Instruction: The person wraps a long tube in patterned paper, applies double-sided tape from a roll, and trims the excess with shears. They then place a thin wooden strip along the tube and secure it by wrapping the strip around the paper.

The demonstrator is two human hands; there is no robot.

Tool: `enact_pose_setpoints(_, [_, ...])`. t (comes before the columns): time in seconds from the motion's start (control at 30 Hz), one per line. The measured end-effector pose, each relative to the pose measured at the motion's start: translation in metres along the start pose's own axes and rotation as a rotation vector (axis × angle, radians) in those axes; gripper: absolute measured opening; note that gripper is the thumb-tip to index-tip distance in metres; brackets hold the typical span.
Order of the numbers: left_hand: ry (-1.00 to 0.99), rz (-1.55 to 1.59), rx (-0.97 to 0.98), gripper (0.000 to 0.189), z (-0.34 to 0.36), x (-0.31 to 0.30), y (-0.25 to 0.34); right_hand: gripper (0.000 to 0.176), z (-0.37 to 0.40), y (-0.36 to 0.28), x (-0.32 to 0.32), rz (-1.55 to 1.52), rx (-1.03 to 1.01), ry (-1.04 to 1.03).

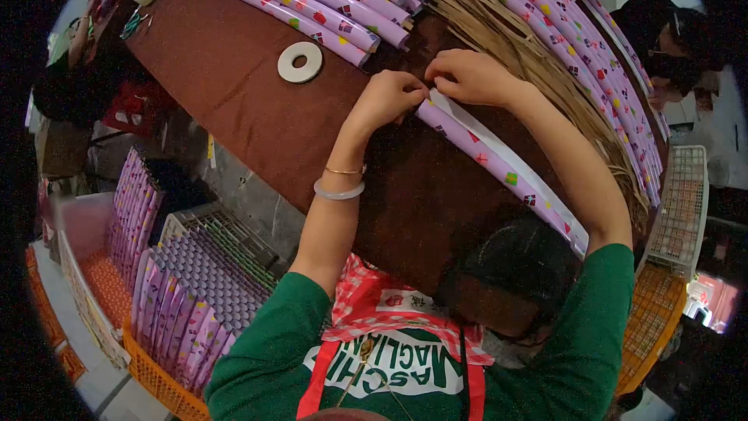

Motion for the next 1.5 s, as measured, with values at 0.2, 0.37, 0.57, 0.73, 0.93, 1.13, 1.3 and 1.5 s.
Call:
enact_pose_setpoints(0.2, [-0.010, -0.065, -0.018, 0.019, 0.000, 0.000, 0.001, 0.019, -0.001, 0.001, 0.001, -0.006, 0.110, -0.034])
enact_pose_setpoints(0.37, [0.011, -0.019, 0.006, 0.020, 0.000, 0.000, 0.001, 0.015, 0.003, 0.012, 0.007, -0.036, 0.117, 0.015])
enact_pose_setpoints(0.57, [0.007, -0.059, -0.043, 0.022, 0.001, 0.001, 0.002, 0.020, 0.008, 0.016, 0.002, -0.126, 0.141, 0.056])
enact_pose_setpoints(0.73, [0.021, -0.086, -0.033, 0.021, 0.001, 0.001, 0.003, 0.021, 0.008, 0.015, 0.016, -0.133, 0.205, 0.013])
enact_pose_setpoints(0.93, [0.024, -0.078, -0.057, 0.022, 0.000, 0.002, 0.000, 0.028, 0.016, 0.031, 0.017, -0.209, 0.261, 0.117])
enact_pose_setpoints(1.13, [0.012, -0.097, -0.087, 0.021, 0.004, 0.003, 0.004, 0.029, 0.014, 0.021, 0.022, -0.225, 0.314, 0.051])
enact_pose_setpoints(1.3, [0.014, -0.075, -0.106, 0.020, 0.001, 0.003, -0.001, 0.027, 0.012, 0.023, 0.023, -0.213, 0.266, 0.060])
enact_pose_setpoints(1.5, [-0.008, -0.027, -0.071, 0.021, 0.001, 0.004, 0.001, 0.025, 0.017, 0.027, 0.017, -0.239, 0.236, 0.160])
Point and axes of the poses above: each hand's wrist, its own z-axis away from the middle knuckle, its own x-axis out of the palm, y = z × x, the point moved 9 cm from there along -z, towards the middle knuckle, and after that the axes turned 12 degrees about -x, right-handed, at the moved point
